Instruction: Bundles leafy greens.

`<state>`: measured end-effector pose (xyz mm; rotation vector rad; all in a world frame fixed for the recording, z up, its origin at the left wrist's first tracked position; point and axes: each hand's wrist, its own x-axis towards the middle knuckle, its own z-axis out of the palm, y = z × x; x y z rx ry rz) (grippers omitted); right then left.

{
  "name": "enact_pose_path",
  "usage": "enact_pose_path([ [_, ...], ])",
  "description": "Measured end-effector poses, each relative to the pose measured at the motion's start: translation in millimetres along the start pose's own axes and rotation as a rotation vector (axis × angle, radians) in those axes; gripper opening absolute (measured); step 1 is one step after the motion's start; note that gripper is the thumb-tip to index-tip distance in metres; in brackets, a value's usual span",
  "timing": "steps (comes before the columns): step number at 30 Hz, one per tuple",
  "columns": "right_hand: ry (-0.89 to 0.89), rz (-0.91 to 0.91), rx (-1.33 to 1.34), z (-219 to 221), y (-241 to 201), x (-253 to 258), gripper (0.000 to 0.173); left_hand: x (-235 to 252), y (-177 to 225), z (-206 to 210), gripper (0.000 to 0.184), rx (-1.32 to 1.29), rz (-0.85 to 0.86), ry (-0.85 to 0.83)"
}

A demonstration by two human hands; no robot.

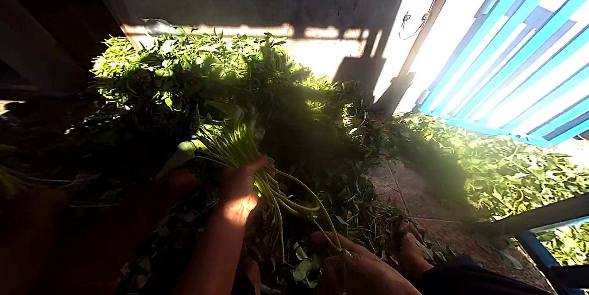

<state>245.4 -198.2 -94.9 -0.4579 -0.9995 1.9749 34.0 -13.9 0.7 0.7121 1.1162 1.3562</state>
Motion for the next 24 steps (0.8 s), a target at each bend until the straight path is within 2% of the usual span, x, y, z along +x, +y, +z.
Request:
enact_pose_path([
  [2,0.035,-0.01,0.06,0.8,-6.9,-1.9,0.06,-1.0,0.9,1.1,0.024,0.001,-0.017,0.007],
  [5,0.229,-0.132,-0.013,2.3,-14.1,-2.2,0.025,-0.4,3.2,2.4,0.024,-0.003,-0.02,0.028],
  [7,0.217,-0.172,-0.076,1.7,-19.0,-6.4,0.028,1.3,4.2,2.5,0.027,-0.001,-0.011,0.044],
  [8,0.183,-0.156,-0.1,0.3,-20.6,-10.3,0.033,0.6,3.3,2.7,0.028,-0.004,-0.006,0.054],
  [10,0.155,-0.072,-0.206,-2.8,-23.6,-15.0,0.033,-2.8,1.3,4.8,0.033,-0.011,0.002,0.065],
  [13,0.267,0.062,-0.487,-7.0,-24.4,-17.7,0.027,-9.5,-0.7,9.2,0.031,-0.034,0.055,0.067],
  [16,0.546,0.01,-0.701,-15.0,-18.3,-16.6,0.029,-16.6,-3.0,11.5,0.029,-0.056,0.095,0.011],
  [19,0.985,-0.194,-0.734,-26.9,-8.7,-8.5,0.029,-29.7,-10.1,16.8,0.029,-0.063,0.054,-0.099],
  [22,1.323,-0.323,-0.376,-28.5,-16.8,3.9,0.028,-45.5,-23.6,27.3,0.023,-0.064,-0.034,-0.217],
  [24,1.422,-0.361,-0.117,-30.3,-28.8,7.4,0.028,-52.1,-29.5,33.5,0.019,-0.066,-0.105,-0.269],
])
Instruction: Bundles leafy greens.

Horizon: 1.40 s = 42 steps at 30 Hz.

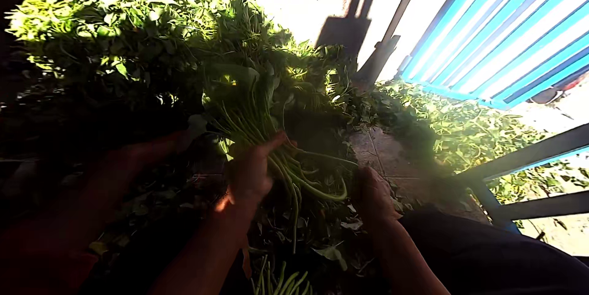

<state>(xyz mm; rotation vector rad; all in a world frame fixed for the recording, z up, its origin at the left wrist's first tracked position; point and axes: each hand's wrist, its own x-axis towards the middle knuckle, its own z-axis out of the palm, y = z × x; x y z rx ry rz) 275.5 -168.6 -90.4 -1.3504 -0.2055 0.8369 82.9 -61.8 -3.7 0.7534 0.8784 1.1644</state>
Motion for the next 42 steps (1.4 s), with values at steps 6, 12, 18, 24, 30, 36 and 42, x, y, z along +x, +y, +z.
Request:
enact_pose_path([
  [6,0.173,0.236,0.473,0.4,-25.1,31.4,0.025,4.6,5.2,6.3,0.019,-0.064,-0.022,0.022],
  [12,-0.054,0.359,-0.077,-92.3,29.5,65.8,0.03,27.9,57.2,-39.4,0.01,-0.144,0.252,0.158],
  [18,-0.234,0.395,-1.898,-106.9,82.7,44.2,0.055,12.0,77.7,-57.3,0.014,-0.086,0.258,0.213],
  [24,-0.616,-0.087,-1.868,-21.3,118.0,55.7,0.04,9.9,75.1,-63.5,0.015,-0.042,0.223,0.121],
  [30,-0.912,-0.274,-1.756,-14.7,175.9,117.4,0.043,12.2,66.4,-61.2,0.012,-0.084,0.19,0.166],
  [36,-0.011,0.21,-1.611,-27.3,132.5,147.3,0.059,20.2,64.0,-64.7,0.016,-0.103,0.054,0.336],
  [42,-0.233,-0.822,-1.343,8.4,181.7,104.9,0.017,25.9,57.8,-56.9,0.015,-0.12,0.002,0.349],
])
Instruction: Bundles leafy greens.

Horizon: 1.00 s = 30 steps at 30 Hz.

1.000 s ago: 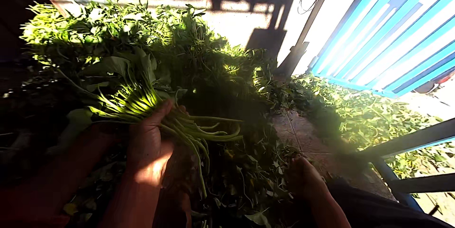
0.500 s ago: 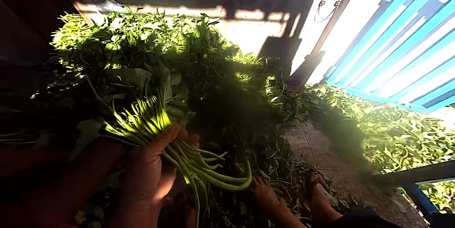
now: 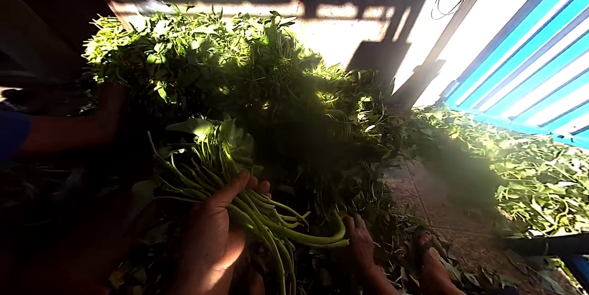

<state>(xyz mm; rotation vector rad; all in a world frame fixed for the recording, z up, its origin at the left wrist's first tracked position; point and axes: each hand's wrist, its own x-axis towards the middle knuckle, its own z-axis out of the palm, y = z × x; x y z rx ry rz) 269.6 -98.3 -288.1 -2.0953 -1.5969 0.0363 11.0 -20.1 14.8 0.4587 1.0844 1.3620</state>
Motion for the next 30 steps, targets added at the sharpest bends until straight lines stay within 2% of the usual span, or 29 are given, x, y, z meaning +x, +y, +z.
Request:
enact_pose_path([
  [2,-0.204,-0.13,-0.062,11.5,-8.5,-5.8,0.024,1.4,-1.6,0.7,0.015,-0.006,-0.002,-0.001],
  [3,-0.319,-0.088,-0.12,15.5,-8.6,-6.6,0.03,1.7,-2.7,1.4,0.015,-0.006,0.0,0.008],
  [5,-0.428,0.207,-0.153,20.2,-1.6,-3.7,0.047,2.3,-3.8,3.2,0.014,-0.008,0.007,0.025],
  [7,-0.485,0.508,-0.153,23.9,17.5,4.0,0.049,5.1,-5.0,3.4,0.013,-0.017,0.017,0.036],
  [9,-0.551,0.561,-0.125,20.5,36.7,8.9,0.044,5.3,-6.7,3.5,0.013,-0.009,0.024,0.043],
  [11,-0.428,0.513,-0.002,-0.5,33.9,16.8,0.039,6.0,-8.2,5.0,0.013,-0.002,0.036,0.036],
  [14,0.125,0.444,0.325,-35.5,11.6,19.3,0.03,4.2,-13.3,9.8,0.012,0.002,0.034,0.039],
  [15,0.228,0.472,0.387,-45.7,5.1,19.7,0.032,3.1,-15.1,12.2,0.012,0.004,0.024,0.048],
  [16,0.239,0.537,0.42,-52.9,3.6,19.5,0.037,2.1,-16.9,14.8,0.013,0.003,0.009,0.054],
  [19,-0.138,0.803,0.548,-69.9,17.7,23.3,0.067,-1.3,-25.0,20.2,0.016,0.007,-0.022,0.067],
  [20,-0.148,0.801,0.565,-79.1,16.0,24.1,0.069,-1.6,-27.7,20.8,0.017,0.007,-0.028,0.055],
  [21,-0.067,0.736,0.564,-92.0,8.0,23.5,0.067,-1.5,-29.8,21.7,0.017,0.008,-0.03,0.043],
  [23,0.205,0.54,0.565,-115.6,-11.0,21.4,0.061,-2.1,-33.0,21.9,0.017,0.016,-0.036,0.033],
  [24,0.32,0.447,0.571,-121.8,-15.0,21.6,0.054,-2.3,-34.9,21.6,0.017,0.025,-0.039,0.03],
  [25,0.361,0.38,0.587,-122.4,-11.8,22.5,0.045,-1.9,-36.9,21.3,0.017,0.034,-0.04,0.024],
  [26,0.307,0.345,0.586,-119.6,-2.9,23.3,0.038,-1.2,-38.9,20.9,0.017,0.041,-0.042,0.015],
  [27,0.171,0.354,0.548,-113.9,10.3,24.5,0.032,-0.8,-40.5,20.6,0.018,0.046,-0.044,0.01],
  [29,-0.148,0.487,0.442,-106.2,28.9,28.5,0.029,-1.6,-43.8,19.6,0.02,0.057,-0.053,0.001],
  [30,-0.156,0.512,0.429,-106.1,28.7,28.4,0.028,-2.3,-44.5,20.0,0.021,0.066,-0.059,-0.006],
])
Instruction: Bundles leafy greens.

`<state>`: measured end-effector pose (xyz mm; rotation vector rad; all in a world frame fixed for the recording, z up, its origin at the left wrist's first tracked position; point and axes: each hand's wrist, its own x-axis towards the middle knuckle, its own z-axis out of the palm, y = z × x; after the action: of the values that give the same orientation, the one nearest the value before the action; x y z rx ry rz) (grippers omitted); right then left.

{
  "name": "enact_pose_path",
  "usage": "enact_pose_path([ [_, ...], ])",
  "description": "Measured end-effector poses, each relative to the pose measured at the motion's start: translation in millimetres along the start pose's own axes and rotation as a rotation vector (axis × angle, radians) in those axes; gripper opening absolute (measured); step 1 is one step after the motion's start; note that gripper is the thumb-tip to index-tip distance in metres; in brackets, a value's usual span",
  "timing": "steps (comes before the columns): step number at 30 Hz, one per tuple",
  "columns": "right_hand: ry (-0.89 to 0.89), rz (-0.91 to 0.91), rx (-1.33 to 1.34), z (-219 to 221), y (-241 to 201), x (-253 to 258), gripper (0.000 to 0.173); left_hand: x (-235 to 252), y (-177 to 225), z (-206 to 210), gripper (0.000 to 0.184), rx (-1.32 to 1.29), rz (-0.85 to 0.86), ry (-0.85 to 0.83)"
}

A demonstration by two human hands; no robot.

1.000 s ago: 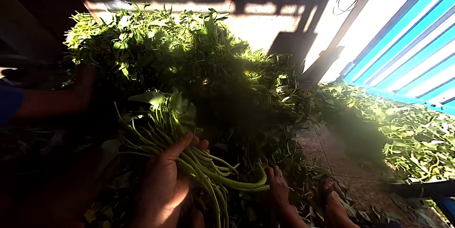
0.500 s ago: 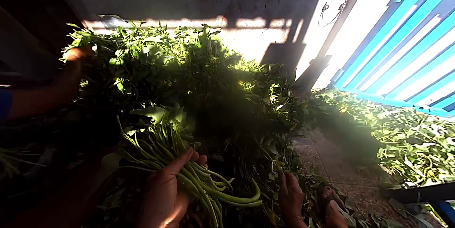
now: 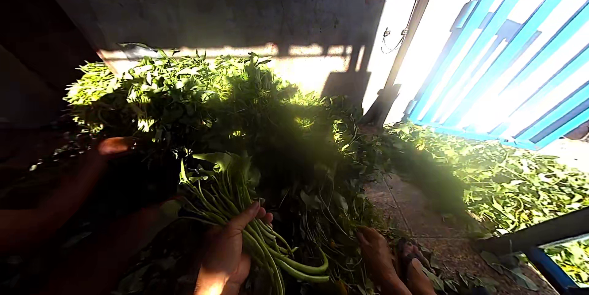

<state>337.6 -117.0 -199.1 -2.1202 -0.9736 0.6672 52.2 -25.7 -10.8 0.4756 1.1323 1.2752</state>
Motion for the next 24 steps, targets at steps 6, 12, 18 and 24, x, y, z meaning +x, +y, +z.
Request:
enact_pose_path([
  [6,0.269,-0.279,0.604,2.1,-36.7,-38.7,0.02,2.7,-7.4,-4.5,0.023,0.078,0.008,-0.04],
  [12,0.007,-0.402,0.797,-2.0,-49.8,-51.7,0.02,4.3,-17.7,-3.8,0.023,0.115,-0.021,-0.054],
  [18,-0.14,-0.437,0.724,2.2,-53.3,-41.5,0.021,1.8,-26.1,-3.1,0.029,0.141,-0.007,-0.099],
  [24,0.102,-0.668,0.418,11.4,-76.2,-68.8,0.02,-3.7,-38.1,-3.0,0.031,0.19,-0.007,-0.178],
])
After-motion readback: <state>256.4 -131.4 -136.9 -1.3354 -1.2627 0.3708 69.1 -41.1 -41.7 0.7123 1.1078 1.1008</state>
